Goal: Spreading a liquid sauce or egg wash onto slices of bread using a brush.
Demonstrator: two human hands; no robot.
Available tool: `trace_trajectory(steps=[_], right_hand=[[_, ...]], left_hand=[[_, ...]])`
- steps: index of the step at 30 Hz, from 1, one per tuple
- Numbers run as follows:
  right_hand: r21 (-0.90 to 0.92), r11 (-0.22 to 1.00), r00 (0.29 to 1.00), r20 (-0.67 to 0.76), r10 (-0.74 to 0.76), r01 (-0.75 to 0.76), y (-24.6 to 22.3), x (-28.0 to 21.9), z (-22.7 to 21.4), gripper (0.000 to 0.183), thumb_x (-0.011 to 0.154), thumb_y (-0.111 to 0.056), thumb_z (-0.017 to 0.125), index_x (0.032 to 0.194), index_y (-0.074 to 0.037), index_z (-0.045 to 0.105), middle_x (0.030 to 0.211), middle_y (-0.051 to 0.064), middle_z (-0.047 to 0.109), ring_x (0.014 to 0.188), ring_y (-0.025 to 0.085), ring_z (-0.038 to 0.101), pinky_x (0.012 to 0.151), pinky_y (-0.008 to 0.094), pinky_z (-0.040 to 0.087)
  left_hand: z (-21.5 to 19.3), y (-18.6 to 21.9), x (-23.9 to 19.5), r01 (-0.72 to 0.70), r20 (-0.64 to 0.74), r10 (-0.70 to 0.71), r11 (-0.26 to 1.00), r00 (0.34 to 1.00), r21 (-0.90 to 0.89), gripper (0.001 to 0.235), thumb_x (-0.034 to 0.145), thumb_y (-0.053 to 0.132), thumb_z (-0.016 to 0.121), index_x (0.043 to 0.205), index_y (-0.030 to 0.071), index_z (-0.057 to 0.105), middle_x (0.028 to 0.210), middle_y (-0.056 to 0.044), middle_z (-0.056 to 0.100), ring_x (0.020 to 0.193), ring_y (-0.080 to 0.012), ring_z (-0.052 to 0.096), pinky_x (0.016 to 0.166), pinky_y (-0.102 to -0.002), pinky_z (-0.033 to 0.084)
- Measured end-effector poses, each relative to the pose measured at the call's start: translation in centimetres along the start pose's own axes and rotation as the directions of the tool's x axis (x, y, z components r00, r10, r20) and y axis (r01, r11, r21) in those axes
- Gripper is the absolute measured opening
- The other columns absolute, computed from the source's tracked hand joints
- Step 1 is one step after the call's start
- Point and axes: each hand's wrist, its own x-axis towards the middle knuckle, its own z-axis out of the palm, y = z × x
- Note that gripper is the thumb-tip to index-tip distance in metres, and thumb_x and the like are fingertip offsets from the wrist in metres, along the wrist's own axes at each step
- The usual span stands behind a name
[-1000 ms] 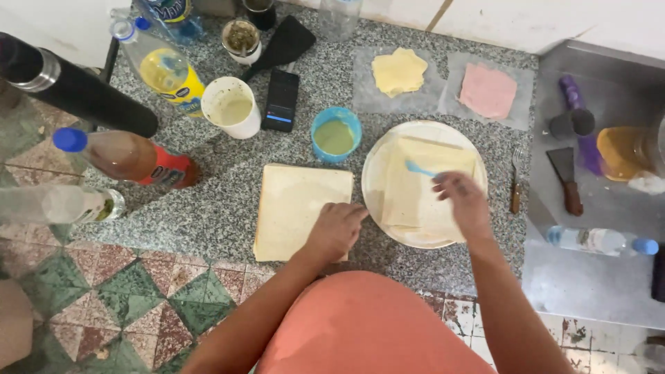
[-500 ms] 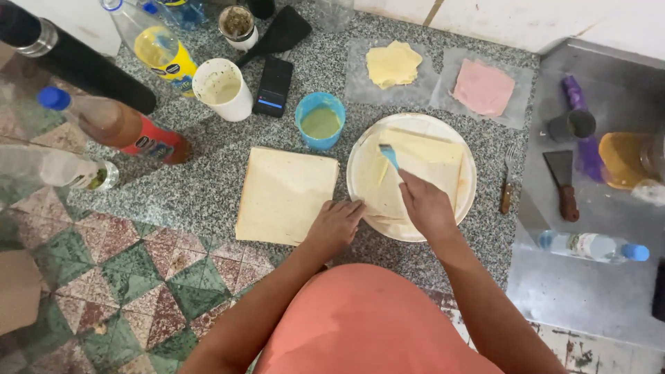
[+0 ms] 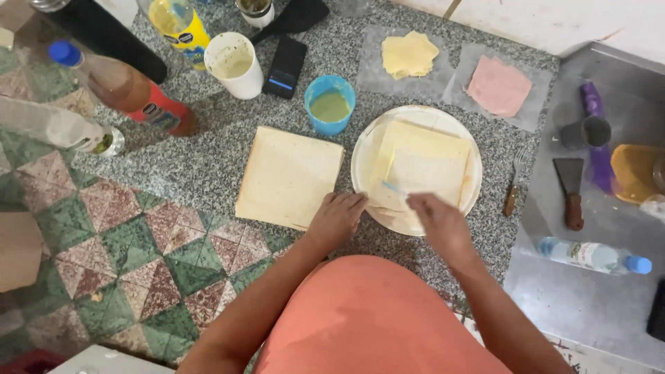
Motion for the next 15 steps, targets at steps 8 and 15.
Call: trace_trajectory(steps=[8,15], right_hand=[[0.518,0.854,0.989,-0.145,0.039,0.042,2.2,9.5,-1.2,0.024,0.109,-0.019,0.052,0.109,0.001,0.066,0.086,0.018,0.07,0.074,0.026,0.074,0.068,0.036,0.064],[0.278,0.938,0.949,-0.291,-0.124,0.208,0.6,10.2,-3.0,0.024,0.114,-0.027,0.054,0.111,-0.007,0.067,0.096,0.015,0.075,0.086,0.026,0.074,0.083,0.04,0.059]], left_hand=[[1.1,0.0,-0.4,-0.01,-0.08,0.01,1.0,0.997,0.004,0.049,0.084,0.022,0.072,0.132,0.015,0.065,0.127,-0.005,0.068,0.118,-0.0229,0.065,0.099,-0.042,0.046],[0.2,0.1,-0.3,0.037,-0.031,-0.039,0.998,0.999,-0.044,0.054,0.085,0.021,0.071,0.138,0.013,0.062,0.132,-0.008,0.066,0.123,-0.0256,0.063,0.098,-0.044,0.045]])
